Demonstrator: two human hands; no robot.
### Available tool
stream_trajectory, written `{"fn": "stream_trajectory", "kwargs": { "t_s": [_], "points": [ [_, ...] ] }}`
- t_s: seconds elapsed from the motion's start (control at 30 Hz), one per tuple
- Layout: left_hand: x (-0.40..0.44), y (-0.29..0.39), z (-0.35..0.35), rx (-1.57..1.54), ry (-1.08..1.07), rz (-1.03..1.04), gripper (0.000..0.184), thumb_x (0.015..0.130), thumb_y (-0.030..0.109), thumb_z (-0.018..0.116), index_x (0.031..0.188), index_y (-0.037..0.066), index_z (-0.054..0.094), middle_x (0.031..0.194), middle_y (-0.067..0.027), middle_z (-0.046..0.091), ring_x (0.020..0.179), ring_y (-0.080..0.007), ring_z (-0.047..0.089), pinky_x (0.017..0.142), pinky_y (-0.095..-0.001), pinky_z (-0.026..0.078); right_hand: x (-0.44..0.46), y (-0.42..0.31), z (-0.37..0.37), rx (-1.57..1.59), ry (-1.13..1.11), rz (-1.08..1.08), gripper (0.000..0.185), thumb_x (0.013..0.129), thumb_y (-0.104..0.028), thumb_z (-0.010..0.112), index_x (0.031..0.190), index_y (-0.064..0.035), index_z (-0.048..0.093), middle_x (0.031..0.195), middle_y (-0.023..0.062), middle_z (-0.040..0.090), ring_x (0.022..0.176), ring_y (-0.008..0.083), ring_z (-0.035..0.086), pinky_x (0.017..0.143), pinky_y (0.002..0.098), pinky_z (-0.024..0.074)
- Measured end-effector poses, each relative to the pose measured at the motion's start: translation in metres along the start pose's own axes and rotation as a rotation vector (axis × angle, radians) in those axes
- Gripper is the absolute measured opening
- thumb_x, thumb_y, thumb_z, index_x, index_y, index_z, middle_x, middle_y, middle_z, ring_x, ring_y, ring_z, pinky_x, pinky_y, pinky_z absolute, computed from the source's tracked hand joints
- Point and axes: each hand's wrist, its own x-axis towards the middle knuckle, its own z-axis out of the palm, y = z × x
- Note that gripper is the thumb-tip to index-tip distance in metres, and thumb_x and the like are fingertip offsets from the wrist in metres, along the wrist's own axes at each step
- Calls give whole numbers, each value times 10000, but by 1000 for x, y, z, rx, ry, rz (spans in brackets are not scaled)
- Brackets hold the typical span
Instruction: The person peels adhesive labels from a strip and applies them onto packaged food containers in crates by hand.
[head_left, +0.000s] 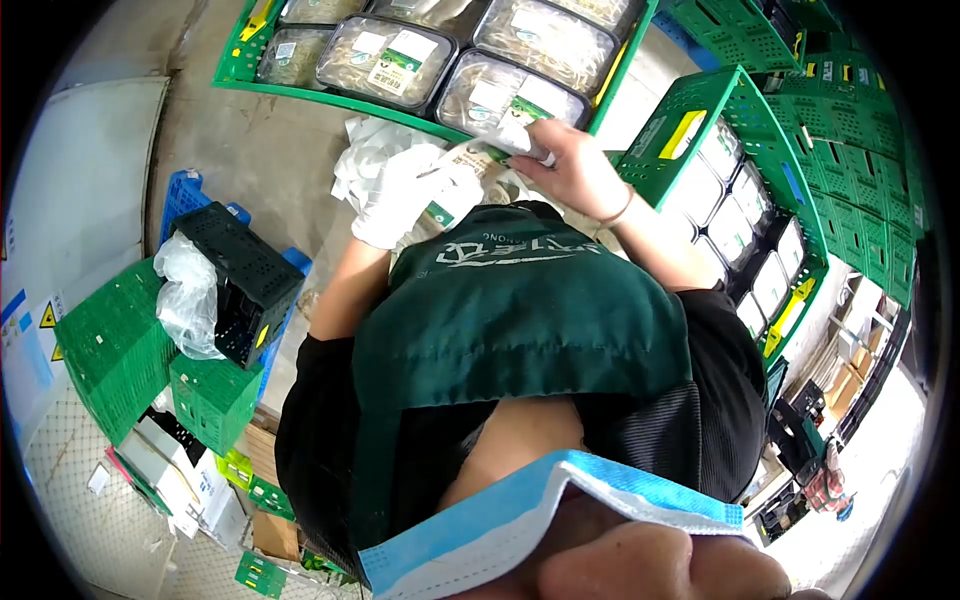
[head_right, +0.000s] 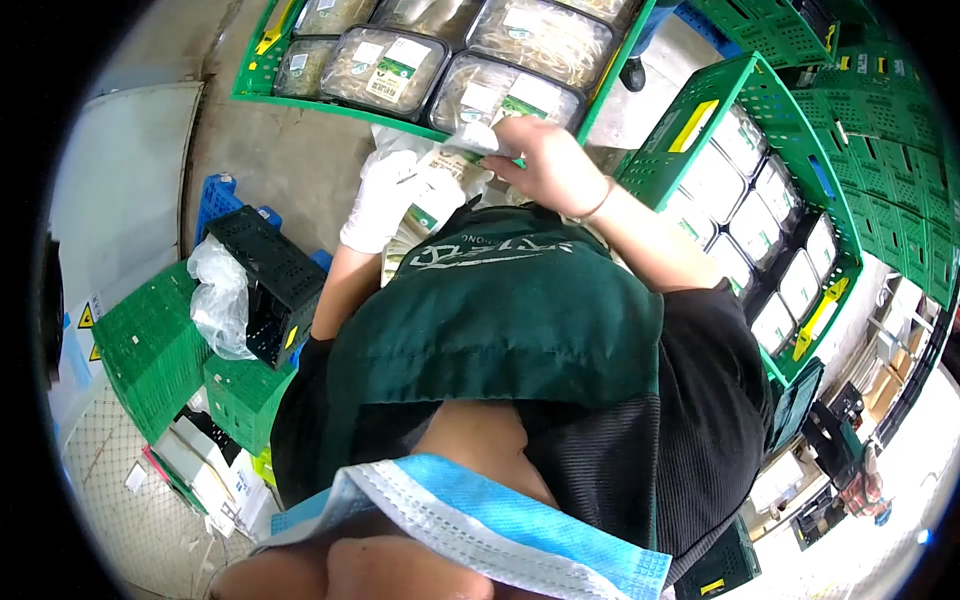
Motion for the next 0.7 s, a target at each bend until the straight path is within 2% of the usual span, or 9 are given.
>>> {"fn": "stream_trajectory", "kwargs": {
  "t_s": [0.1, 0.17, 0.23, 0.3, 0.33, 0.5, 0.53, 0.63, 0.7],
  "points": [
    [6, 47, 23, 163, -97, -32, 94, 751, 63, 573, 805, -9, 546, 727, -59, 555, 668, -100, 509, 596, -219, 415, -7, -3, 8, 20, 57, 43, 278, 685, -181, 645, 893, -26, 543, 736, 143, 582, 670, 274, 573, 594, 313, 458],
    [9, 49, 43, 74, 142, 92, 80, 761, 69, 571, 758, -1, 533, 695, -38, 535, 655, -78, 485, 586, -207, 401, -7, -1, 3, 165, 70, 119, 259, 681, -176, 642, 879, -36, 551, 716, 142, 582, 635, 283, 570, 567, 323, 460],
    [9, 43, 45, 170, 119, 41, 68, 763, 60, 559, 742, 8, 520, 688, -26, 509, 635, -82, 467, 564, -217, 394, 1, 21, -14, -267, 218, -104, 243, 707, -202, 610, 892, -55, 552, 693, 134, 586, 585, 286, 564, 540, 339, 459],
    [6, 29, 34, 371, 61, 121, 54, 760, 59, 552, 758, 10, 528, 690, -23, 509, 633, -87, 474, 563, -216, 396, 32, 49, -56, -294, 256, 143, 257, 716, -234, 588, 896, -54, 548, 715, 135, 590, 649, 280, 566, 591, 354, 459],
    [4, 14, 27, 422, 43, 197, 53, 760, 59, 550, 769, 10, 535, 695, -24, 514, 639, -88, 480, 565, -215, 399, 45, 67, -60, -380, 293, 67, 263, 719, -246, 578, 895, -53, 542, 737, 131, 590, 697, 275, 566, 618, 355, 454],
    [-4, -6, 7, -335, 149, -122, 165, 778, 98, 523, 898, -8, 560, 777, -48, 570, 698, -99, 539, 595, -221, 443, 84, 142, -35, -1009, 360, 90, 359, 689, -318, 581, 950, -84, 507, 898, 104, 550, 872, 277, 514, 710, 388, 412],
    [-5, -6, 6, -353, 129, -181, 258, 791, 99, 494, 1011, -35, 477, 936, -107, 554, 782, -163, 570, 654, -236, 476, 82, 145, -34, -997, 408, 90, 403, 677, -339, 593, 987, -99, 500, 895, 101, 546, 855, 279, 512, 716, 388, 409],
    [6, -23, 8, -631, 24, -136, 255, 800, 116, 480, 1001, -41, 488, 924, -107, 563, 756, -164, 575, 605, -236, 480, 69, 115, -42, -903, 562, -22, 532, 653, -382, 621, 1078, -106, 461, 891, 124, 524, 815, 289, 501, 725, 377, 398],
    [27, 4, 18, -678, 53, -127, 256, 799, 126, 476, 992, -41, 498, 905, -107, 568, 772, -159, 571, 616, -239, 476, 44, 62, -32, -585, 327, -113, 521, 653, -272, 668, 1078, -49, 464, 984, 114, 514, 881, 288, 479, 747, 369, 388]
  ]
}}
